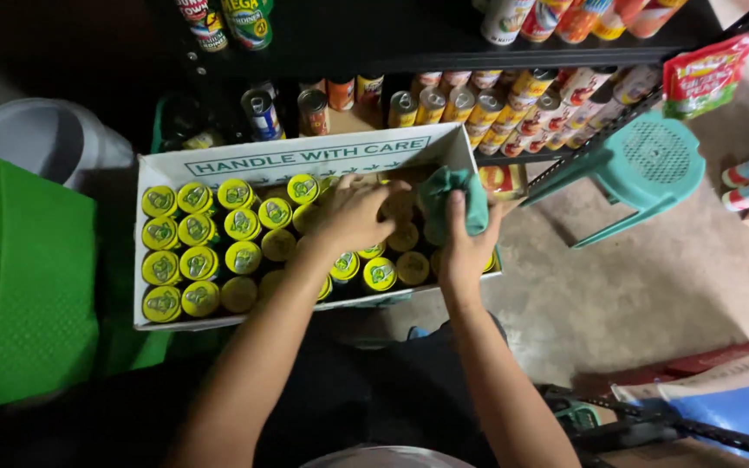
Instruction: Wiping dust off canned goods with a cloth and organizing them onto a metal shelf.
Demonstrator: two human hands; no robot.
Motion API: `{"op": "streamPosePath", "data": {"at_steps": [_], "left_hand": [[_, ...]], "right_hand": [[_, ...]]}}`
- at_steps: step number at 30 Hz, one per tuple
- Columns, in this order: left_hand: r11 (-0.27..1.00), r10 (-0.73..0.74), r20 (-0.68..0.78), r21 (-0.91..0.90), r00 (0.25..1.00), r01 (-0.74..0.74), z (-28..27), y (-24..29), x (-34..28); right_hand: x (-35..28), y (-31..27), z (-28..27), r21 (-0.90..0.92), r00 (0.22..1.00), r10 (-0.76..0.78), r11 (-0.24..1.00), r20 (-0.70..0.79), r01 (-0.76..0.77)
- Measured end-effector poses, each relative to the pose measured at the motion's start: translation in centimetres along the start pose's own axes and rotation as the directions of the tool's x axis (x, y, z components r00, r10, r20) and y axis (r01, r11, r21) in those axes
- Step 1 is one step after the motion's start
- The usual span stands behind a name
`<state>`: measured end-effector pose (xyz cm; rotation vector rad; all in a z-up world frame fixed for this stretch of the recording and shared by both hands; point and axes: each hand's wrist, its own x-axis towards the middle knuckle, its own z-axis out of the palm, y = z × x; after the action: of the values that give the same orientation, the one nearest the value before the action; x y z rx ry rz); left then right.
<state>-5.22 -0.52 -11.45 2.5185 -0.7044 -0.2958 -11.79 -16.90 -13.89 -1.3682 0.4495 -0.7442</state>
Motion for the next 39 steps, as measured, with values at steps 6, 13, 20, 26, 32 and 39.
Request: {"op": "streamPosePath", "data": {"at_steps": [6,13,20,26,32,39], "left_hand": [[0.986,-0.075,-0.089,-0.158,0.993,0.06,-0.2,0.3,-0.6],[0.537,-0.112,-0.407,-0.793,0.907,-0.289,2.8,-2.3,1.8],[0.054,-0.301,-0.253,-0.967,0.919,-0.249,1.3,-4.2,0.6],[-0.075,-0.395,-0.215,-0.962,0.893,-0.264,3.5,-7.4,1.7],[0.466,-0.395,-0.372,-0.869,0.84,-0.165,2.9,-7.0,1.3],[0.606,-0.073,-0.385,-0.75,0.92,-0.265,3.4,-7.3,1.1]], "right_hand": [[-0.1,-0.8,0.1,-0.121,0.981,0.009,0.993,0.196,0.015],[0.4,-0.7,0.1,-0.103,0.993,0.029,0.995,0.114,-0.017],[-1.1,-0.7,3.3,-0.223,0.956,-0.169,0.949,0.242,0.224],[-3.1,-2.1,5.6,0.087,0.447,-0.519,0.717,0.729,0.691],[-2.8,-0.7,5.1,-0.007,0.448,-0.472,0.683,0.759,0.73],[-0.7,1.2,5.4,-0.08,0.761,-0.455,0.834,0.462,0.547]]}}
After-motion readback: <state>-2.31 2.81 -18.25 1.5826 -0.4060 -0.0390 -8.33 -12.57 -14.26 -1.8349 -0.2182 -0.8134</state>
